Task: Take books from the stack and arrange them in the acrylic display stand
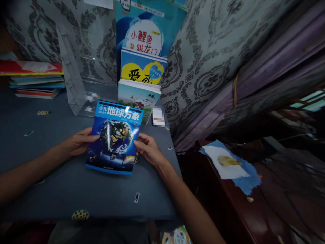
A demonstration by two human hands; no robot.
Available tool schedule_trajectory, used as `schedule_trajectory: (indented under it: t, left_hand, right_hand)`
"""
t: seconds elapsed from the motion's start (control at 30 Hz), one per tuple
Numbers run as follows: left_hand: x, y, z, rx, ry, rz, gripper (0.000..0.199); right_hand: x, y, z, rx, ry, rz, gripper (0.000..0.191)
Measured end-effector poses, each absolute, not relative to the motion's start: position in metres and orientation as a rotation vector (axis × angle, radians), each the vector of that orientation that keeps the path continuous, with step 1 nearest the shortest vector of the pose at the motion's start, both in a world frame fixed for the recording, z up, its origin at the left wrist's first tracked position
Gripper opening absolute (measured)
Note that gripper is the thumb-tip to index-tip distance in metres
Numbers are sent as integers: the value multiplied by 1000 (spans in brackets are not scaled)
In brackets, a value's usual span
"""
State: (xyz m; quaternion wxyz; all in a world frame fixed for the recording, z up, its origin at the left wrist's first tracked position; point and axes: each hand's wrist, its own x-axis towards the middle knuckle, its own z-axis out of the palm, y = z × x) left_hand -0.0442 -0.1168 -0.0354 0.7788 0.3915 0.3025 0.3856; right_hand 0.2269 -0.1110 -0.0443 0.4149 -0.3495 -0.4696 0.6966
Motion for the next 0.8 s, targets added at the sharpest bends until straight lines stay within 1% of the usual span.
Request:
schedule_trajectory:
  t: [0.2,0.4,0.8]
  left_hand:
    - [-45,-115,-31,921,640,868,38]
    - [-47,-114,-32,977,645,871,37]
    - [-47,-112,-35,1057,649,917,41]
  right_hand:
    - [230,-114,-43,-938,-1199,1630,42]
    - [229,-115,-44,-896,-1235,1658,49]
    - [228,-113,-41,-852,-1245,1468,36]
